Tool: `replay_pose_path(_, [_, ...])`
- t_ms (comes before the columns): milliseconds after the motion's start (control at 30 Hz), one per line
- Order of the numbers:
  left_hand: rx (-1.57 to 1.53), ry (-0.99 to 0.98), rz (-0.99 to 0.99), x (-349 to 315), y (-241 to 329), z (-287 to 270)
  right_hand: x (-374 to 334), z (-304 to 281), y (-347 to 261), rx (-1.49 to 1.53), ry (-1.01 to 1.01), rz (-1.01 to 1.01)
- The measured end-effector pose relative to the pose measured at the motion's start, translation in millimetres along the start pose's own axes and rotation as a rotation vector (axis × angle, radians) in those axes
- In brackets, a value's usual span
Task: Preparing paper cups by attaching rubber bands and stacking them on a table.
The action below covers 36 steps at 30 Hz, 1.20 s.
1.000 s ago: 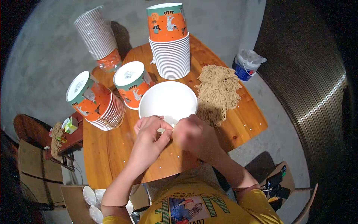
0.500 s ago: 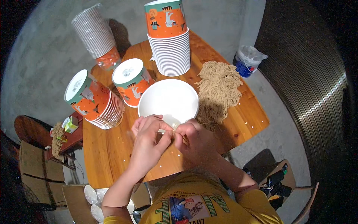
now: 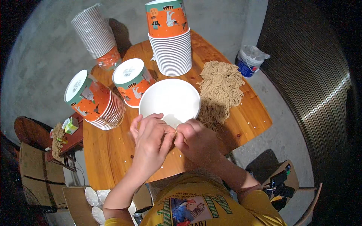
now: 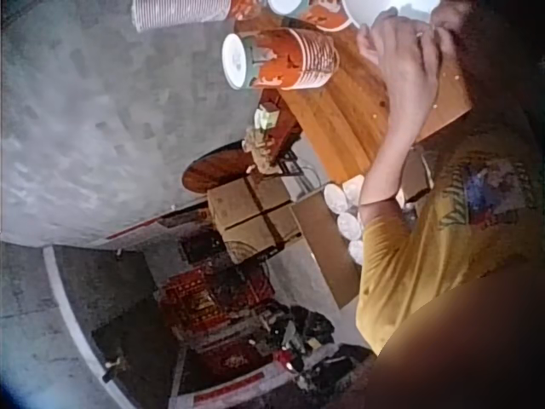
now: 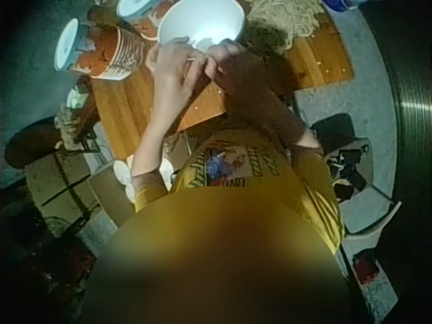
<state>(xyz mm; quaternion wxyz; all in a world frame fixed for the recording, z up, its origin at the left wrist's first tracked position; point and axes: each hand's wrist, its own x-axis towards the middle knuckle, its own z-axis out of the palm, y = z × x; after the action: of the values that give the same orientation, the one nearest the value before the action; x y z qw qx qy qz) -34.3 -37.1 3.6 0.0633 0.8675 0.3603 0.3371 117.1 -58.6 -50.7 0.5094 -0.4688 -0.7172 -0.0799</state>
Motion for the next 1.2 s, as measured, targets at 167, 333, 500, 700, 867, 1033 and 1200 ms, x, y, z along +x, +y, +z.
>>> replay_pose_path(167, [0.001, 0.015, 0.034, 0, -4, 3, 6, -5, -2, -0.065, -0.076, -0.029])
replay_pose_path(333, [-0.015, 0.006, 0.053, 0, -6, 5, 11, -3, -6, -0.048, -0.102, 0.054])
replay_pose_path(500, [-0.019, 0.018, 0.024, -2, -10, 7, 7, -1, -5, 0.047, -0.093, 0.164])
replay_pose_path(700, [-0.201, 0.005, -0.125, -5, -17, 3, -1, 1, -2, 0.350, 0.109, 0.187])
replay_pose_path(867, [-0.259, 0.009, -0.178, -6, -14, 5, -6, -2, -16, 0.398, -0.069, 0.370])
replay_pose_path(1033, [-0.275, 0.010, -0.227, -7, -10, 6, -5, 5, -12, 0.256, 0.022, 0.261])
replay_pose_path(1200, [-0.258, 0.026, -0.207, -10, -10, 7, -4, 2, -14, 0.321, 0.003, 0.337])
